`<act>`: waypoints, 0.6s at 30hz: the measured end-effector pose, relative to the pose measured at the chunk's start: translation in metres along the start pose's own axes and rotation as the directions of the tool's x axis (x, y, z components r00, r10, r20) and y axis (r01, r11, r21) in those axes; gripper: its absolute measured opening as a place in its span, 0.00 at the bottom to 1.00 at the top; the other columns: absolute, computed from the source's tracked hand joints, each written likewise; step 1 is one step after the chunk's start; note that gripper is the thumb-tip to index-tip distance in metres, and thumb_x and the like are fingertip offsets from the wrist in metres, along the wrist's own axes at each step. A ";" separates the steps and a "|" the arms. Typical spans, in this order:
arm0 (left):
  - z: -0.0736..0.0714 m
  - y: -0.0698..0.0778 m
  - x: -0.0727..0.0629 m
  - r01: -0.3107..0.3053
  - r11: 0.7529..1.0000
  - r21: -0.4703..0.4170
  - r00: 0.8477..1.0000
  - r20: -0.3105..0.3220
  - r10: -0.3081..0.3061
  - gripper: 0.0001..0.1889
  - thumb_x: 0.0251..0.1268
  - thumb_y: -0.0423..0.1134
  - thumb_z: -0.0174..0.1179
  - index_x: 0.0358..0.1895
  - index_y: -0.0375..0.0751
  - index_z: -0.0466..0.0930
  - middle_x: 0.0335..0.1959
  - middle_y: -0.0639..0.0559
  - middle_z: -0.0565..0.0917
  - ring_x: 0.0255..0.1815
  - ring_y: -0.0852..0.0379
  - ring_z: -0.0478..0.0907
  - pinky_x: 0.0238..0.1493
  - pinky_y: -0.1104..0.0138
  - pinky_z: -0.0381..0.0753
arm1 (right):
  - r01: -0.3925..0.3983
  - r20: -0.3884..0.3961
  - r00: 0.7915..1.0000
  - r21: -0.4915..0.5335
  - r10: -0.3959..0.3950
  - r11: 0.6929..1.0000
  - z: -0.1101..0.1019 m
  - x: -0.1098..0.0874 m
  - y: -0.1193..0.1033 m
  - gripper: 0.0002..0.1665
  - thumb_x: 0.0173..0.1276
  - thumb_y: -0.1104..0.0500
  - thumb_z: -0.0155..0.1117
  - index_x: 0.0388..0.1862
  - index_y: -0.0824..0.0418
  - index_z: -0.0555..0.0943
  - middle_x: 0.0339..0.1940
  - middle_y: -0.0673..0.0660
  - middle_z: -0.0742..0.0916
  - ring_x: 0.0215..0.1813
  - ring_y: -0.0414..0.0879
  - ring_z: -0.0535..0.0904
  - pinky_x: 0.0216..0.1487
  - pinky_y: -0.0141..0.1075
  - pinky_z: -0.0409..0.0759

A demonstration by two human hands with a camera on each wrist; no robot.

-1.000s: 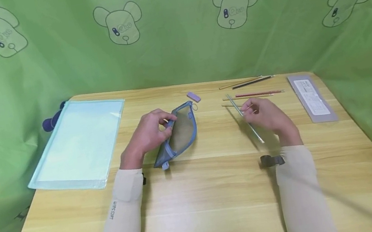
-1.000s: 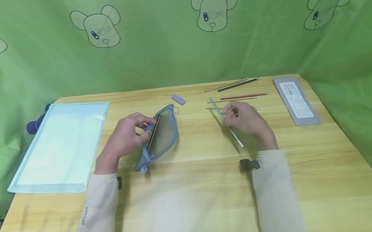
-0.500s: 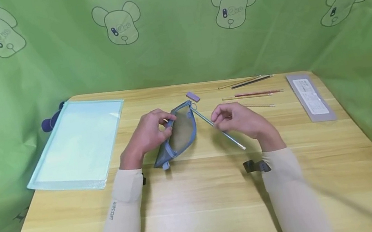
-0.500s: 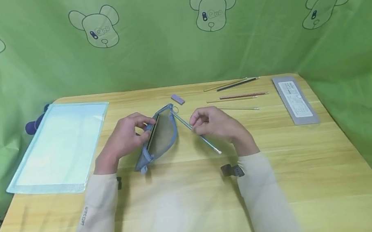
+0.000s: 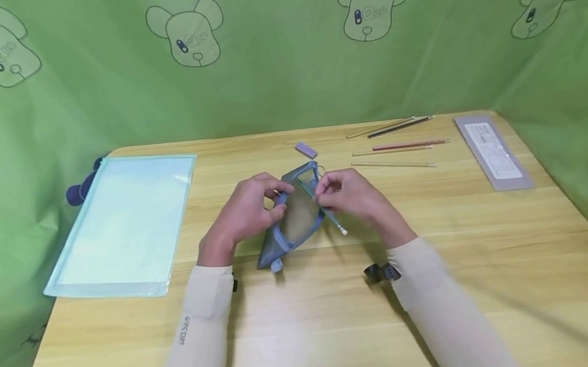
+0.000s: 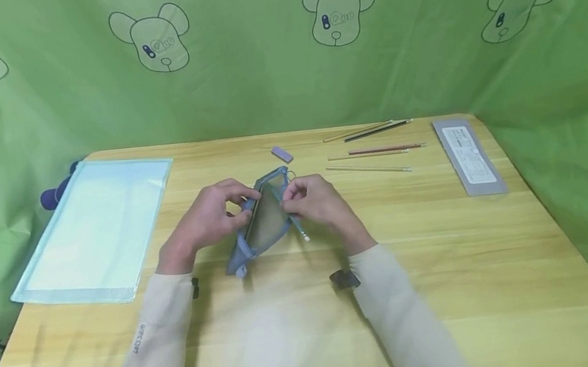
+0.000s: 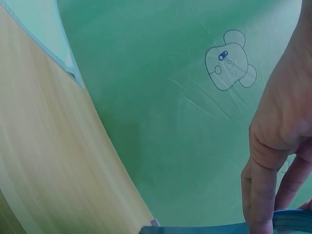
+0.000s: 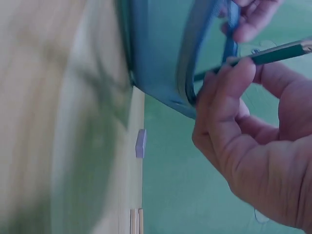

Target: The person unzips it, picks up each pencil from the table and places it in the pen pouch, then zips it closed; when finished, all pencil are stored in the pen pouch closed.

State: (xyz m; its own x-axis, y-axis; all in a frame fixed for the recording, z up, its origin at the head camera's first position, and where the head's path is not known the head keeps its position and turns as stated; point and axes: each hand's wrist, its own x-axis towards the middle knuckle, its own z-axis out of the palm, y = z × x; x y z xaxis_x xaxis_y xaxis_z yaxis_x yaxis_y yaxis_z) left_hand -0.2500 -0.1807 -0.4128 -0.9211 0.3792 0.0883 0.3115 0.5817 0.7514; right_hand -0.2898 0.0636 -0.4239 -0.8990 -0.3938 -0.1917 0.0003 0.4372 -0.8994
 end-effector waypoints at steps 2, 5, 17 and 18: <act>0.001 0.002 0.001 0.000 1.000 0.005 1.000 0.012 0.000 0.19 0.68 0.27 0.67 0.62 0.35 0.87 0.56 0.41 0.88 0.55 0.46 0.86 0.56 0.54 0.89 | -0.004 -0.026 1.000 -0.004 0.004 1.000 0.005 0.001 -0.002 0.02 0.72 0.68 0.67 0.41 0.66 0.83 0.33 0.51 0.84 0.33 0.42 0.80 0.38 0.30 0.85; 0.002 0.004 0.002 0.011 1.000 0.013 1.000 0.023 -0.012 0.19 0.69 0.28 0.68 0.62 0.35 0.87 0.55 0.43 0.87 0.55 0.47 0.86 0.55 0.57 0.89 | -0.009 -0.056 0.998 -0.011 0.009 1.000 0.012 0.001 -0.004 0.04 0.72 0.66 0.71 0.40 0.64 0.83 0.33 0.52 0.86 0.32 0.41 0.84 0.40 0.31 0.88; -0.002 -0.003 -0.001 0.038 0.999 -0.010 0.998 -0.040 -0.039 0.18 0.69 0.30 0.67 0.62 0.38 0.87 0.61 0.44 0.87 0.58 0.46 0.87 0.60 0.52 0.88 | 0.055 -0.010 0.998 0.051 -0.055 0.997 0.013 0.002 -0.007 0.06 0.73 0.69 0.70 0.46 0.67 0.83 0.41 0.59 0.89 0.42 0.45 0.87 0.49 0.34 0.90; -0.003 -0.003 -0.002 0.041 0.999 -0.012 0.998 -0.043 -0.041 0.18 0.69 0.30 0.67 0.61 0.38 0.87 0.60 0.44 0.87 0.58 0.46 0.87 0.60 0.51 0.88 | 0.058 -0.003 0.998 0.050 -0.058 0.997 0.012 0.002 -0.007 0.07 0.73 0.70 0.69 0.47 0.68 0.82 0.42 0.60 0.88 0.42 0.45 0.87 0.50 0.35 0.90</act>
State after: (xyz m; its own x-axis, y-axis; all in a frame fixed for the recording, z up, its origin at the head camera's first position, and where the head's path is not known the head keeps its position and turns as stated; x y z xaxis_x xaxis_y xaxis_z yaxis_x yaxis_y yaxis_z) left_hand -0.2502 -0.1855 -0.4133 -0.9424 0.3234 0.0855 0.2711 0.5883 0.7618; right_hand -0.2864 0.0501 -0.4227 -0.8989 -0.4159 -0.1381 -0.0298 0.3725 -0.9275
